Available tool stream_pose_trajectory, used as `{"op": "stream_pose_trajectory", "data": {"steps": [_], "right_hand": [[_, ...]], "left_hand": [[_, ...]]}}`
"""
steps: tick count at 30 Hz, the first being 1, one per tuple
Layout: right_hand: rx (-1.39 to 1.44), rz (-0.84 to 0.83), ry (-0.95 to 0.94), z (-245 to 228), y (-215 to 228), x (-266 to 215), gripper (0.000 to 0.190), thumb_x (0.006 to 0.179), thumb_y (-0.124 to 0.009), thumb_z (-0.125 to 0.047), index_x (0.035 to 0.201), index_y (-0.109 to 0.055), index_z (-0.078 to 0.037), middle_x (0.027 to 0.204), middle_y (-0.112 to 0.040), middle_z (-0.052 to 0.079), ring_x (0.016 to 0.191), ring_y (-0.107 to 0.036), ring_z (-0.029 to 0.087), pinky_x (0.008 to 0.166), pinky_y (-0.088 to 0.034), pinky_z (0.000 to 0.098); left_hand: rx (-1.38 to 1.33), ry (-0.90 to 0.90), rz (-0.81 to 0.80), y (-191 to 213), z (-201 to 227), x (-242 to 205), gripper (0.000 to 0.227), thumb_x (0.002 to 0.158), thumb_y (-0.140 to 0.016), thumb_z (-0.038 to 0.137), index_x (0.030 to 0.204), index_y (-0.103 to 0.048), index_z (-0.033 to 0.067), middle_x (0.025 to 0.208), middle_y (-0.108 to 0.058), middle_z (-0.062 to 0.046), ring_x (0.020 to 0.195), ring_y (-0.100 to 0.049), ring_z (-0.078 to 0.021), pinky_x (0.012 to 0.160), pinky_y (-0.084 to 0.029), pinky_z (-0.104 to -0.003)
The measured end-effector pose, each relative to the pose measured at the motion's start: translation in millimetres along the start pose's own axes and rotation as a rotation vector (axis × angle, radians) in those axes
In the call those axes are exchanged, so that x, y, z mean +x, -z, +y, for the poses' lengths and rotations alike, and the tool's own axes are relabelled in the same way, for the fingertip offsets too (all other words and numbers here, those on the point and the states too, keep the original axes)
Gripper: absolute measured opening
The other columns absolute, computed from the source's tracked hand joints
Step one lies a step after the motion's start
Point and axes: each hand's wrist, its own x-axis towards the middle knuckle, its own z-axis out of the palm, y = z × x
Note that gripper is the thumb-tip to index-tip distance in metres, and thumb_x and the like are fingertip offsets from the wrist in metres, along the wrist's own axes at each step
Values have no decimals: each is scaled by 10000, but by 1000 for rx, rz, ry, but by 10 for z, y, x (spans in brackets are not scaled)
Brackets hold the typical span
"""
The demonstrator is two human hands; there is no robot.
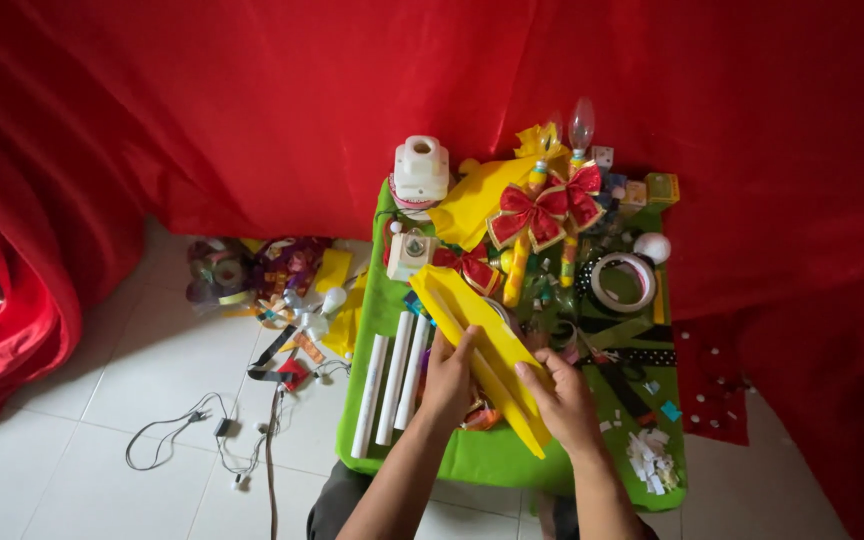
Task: The person is decorating a yellow cylindrical base by wrapping it with colorful ribbons and securing them with adhesive tape.
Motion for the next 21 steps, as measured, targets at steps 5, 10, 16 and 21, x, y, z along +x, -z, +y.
{"op": "stream_pose_trajectory", "data": {"steps": [5, 10, 16, 21], "right_hand": [[-45, 41, 44, 22, -10, 44, 201, 930, -684, -211, 998, -725, -26, 752, -711, 14, 601, -565, 98, 553, -442, 245], [35, 39, 51, 175, 12, 87, 223, 945, -680, -189, 1060, -717, -1, 827, -727, 34, 659, -572, 94, 585, -430, 222], [-78, 134, 149, 211, 10, 113, 211, 935, -692, -183, 1055, -723, -13, 886, -767, 33, 710, -646, 100, 633, -488, 215], [-92, 71, 127, 128, 38, 73, 213, 928, -681, -225, 1030, -731, -44, 838, -763, 17, 661, -631, 101, 592, -470, 225]], "left_hand": [[-234, 42, -91, 17, 62, 4, 368, 1000, -544, 107, 1347, -524, -15, 1163, -625, -199, 968, -608, -262, 829, -505, -359], [-306, 32, -92, 95, 28, 86, 317, 998, -563, 72, 1294, -545, -38, 1147, -638, -182, 991, -610, -253, 895, -494, -374], [-196, 64, -96, 94, 88, 76, 399, 988, -569, 89, 1366, -507, -24, 1235, -612, -209, 1059, -614, -288, 883, -524, -402], [-162, -58, -102, 104, 2, 113, 290, 993, -596, 73, 1257, -550, -37, 1054, -650, -159, 859, -624, -213, 737, -520, -334]]}}
